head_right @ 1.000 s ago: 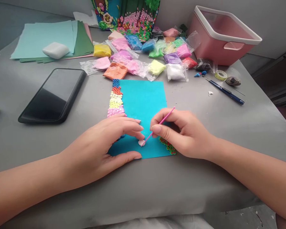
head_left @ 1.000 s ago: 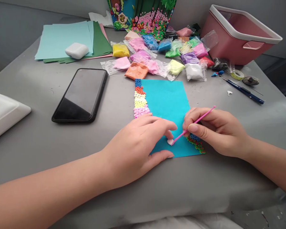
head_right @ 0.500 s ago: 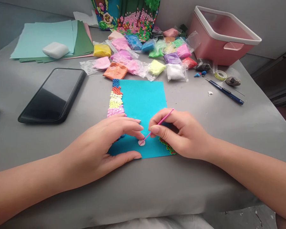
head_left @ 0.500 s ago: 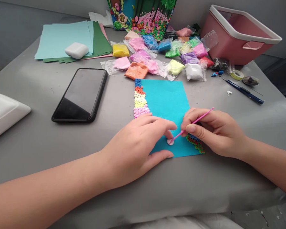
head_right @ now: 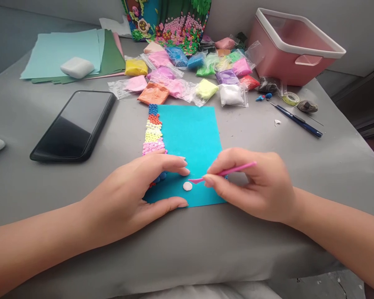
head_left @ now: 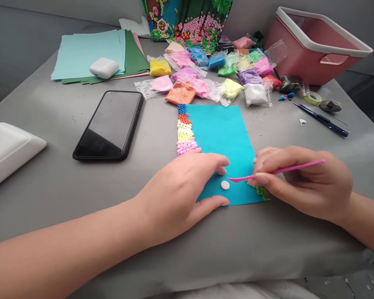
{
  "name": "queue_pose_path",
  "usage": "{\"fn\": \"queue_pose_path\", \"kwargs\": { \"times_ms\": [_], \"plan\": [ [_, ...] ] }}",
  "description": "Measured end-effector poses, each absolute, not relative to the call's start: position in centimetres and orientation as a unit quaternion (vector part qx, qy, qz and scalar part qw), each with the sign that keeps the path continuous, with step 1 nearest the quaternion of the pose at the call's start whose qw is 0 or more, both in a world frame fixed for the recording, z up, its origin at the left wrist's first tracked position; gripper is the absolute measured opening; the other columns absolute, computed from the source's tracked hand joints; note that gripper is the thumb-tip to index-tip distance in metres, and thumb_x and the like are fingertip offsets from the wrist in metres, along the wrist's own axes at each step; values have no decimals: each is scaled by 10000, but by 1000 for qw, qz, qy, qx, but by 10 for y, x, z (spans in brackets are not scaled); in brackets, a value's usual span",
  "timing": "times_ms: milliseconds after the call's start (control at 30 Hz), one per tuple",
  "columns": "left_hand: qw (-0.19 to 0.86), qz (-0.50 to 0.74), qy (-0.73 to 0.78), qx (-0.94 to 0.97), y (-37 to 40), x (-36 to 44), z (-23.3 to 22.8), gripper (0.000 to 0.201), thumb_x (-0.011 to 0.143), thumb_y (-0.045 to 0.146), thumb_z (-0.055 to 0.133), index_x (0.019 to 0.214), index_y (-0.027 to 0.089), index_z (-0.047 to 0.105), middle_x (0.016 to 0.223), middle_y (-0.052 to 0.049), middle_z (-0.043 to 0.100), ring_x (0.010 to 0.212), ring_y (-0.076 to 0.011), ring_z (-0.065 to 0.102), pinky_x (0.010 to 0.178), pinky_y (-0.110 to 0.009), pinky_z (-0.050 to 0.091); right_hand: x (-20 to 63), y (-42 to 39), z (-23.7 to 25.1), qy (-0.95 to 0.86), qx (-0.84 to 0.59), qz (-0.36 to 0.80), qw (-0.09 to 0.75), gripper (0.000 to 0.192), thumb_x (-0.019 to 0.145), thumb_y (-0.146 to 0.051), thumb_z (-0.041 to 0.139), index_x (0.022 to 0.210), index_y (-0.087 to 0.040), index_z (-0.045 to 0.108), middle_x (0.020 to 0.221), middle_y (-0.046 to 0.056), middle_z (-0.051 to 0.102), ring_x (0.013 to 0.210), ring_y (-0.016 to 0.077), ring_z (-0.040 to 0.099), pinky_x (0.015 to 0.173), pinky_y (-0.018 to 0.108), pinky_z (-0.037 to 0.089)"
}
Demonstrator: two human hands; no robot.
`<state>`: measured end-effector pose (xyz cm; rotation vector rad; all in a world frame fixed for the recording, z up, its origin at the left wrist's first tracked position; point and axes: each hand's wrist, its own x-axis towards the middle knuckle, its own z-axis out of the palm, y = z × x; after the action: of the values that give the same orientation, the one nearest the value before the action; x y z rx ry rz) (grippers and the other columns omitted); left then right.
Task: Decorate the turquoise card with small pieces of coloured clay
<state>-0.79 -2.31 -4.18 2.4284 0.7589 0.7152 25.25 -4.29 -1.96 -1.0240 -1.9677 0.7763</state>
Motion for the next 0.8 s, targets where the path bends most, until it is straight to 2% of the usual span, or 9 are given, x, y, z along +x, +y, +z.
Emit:
{"fn": "queue_pose_path", "kwargs": {
  "times_ms": [133, 333, 500, 800],
  "plan": [
    [219, 259, 282, 897, -23, -6, -41, 379, 984, 288, 674, 1296, 191, 483, 1162, -70, 735, 1072, -223, 693, 939, -354, 558, 250, -43, -20, -828, -332, 253, 374, 193, 899, -83, 680, 923, -274, 661, 732, 9, 739, 663, 189, 703, 684, 379, 592],
    [199, 254, 284, 903, -22, -5, -37, 327, 985, 322, 665, 1243, 181, 522, 1136, -75, 748, 1033, -254, 693, 902, -392, 537, 250, -35, -22, -869, -286, 206, 347, 169, 890, -90, 670, 922, -255, 656, 742, 34, 721, 695, 202, 688, 705, 383, 586],
    [201, 247, 287, 903, -22, -5, -36, 333, 972, 314, 684, 1230, 153, 547, 1127, -75, 753, 1029, -254, 688, 950, -407, 514, 252, -34, -23, -882, -266, 188, 339, 165, 896, -87, 656, 942, -244, 644, 749, 41, 714, 719, 205, 684, 731, 394, 582],
    [206, 241, 296, 901, -23, -5, -37, 308, 986, 337, 657, 1230, 187, 543, 1132, -72, 758, 1034, -259, 692, 1043, -452, 493, 252, -34, -21, -903, -239, 149, 323, 166, 901, -89, 636, 942, -249, 621, 766, 15, 729, 718, 188, 717, 780, 381, 579]
  ]
}}
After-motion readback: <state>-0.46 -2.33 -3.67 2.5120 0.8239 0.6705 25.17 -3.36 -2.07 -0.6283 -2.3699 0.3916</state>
